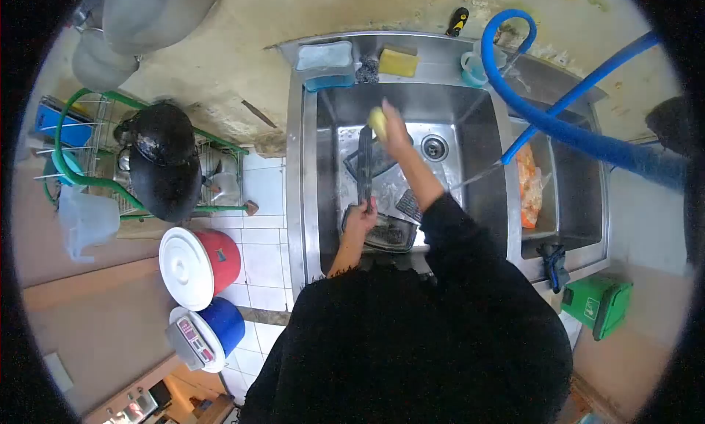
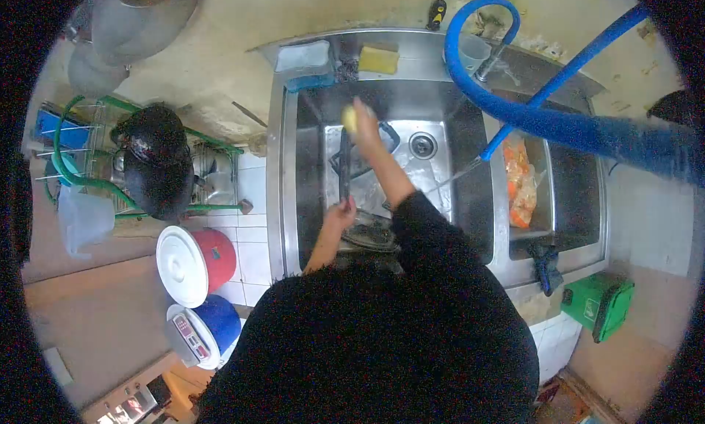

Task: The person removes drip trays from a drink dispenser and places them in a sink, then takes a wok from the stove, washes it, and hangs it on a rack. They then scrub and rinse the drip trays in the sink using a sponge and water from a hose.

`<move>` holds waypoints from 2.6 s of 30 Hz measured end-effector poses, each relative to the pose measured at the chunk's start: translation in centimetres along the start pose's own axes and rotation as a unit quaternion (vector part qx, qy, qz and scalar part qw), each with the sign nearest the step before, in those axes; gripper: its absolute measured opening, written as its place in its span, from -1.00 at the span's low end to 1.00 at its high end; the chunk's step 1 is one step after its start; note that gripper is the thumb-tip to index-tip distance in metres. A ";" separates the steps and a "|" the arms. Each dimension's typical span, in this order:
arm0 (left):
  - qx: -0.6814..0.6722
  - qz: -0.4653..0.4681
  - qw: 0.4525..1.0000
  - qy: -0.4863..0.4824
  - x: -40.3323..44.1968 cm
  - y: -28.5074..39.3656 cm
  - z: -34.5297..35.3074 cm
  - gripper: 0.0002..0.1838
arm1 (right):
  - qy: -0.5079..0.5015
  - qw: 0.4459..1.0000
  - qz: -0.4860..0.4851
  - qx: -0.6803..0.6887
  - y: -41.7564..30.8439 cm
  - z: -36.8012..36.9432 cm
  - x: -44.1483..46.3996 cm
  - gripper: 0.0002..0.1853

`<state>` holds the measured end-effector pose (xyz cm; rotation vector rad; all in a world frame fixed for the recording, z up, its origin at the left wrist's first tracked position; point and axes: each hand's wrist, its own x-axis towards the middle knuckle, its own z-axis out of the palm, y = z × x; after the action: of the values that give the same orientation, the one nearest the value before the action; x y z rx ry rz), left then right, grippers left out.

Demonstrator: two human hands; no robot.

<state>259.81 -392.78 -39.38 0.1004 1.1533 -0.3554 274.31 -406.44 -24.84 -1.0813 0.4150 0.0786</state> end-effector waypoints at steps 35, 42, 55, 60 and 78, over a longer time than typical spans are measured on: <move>0.828 0.467 0.247 -0.187 -3.6 -23.8 10.4 -0.82 | 0.108 0.794 -0.133 -0.583 -7.5 -25.9 -11.5 -0.79; 0.769 0.482 0.287 -0.305 -4.4 -28.0 13.2 -0.83 | 0.004 0.733 -0.073 -0.676 -8.1 -30.2 -12.4 -0.68; 0.581 0.422 0.668 -0.196 -6.2 -22.7 15.7 -0.70 | 0.035 0.834 -0.124 -0.536 -3.0 -25.7 -6.6 -0.58; 0.645 0.000 0.725 -0.240 -4.4 -24.5 15.1 -0.62 | -0.099 0.896 -0.076 -0.426 -6.9 -24.4 -11.5 -0.74; 0.799 0.463 0.264 -0.277 -6.4 -18.4 15.0 -0.75 | -0.222 0.879 0.080 -0.414 -4.1 -28.4 -8.1 -0.46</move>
<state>264.63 -412.53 -25.56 2.2059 -0.6047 -0.2762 259.68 -431.92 -29.81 -1.8155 0.0283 0.6910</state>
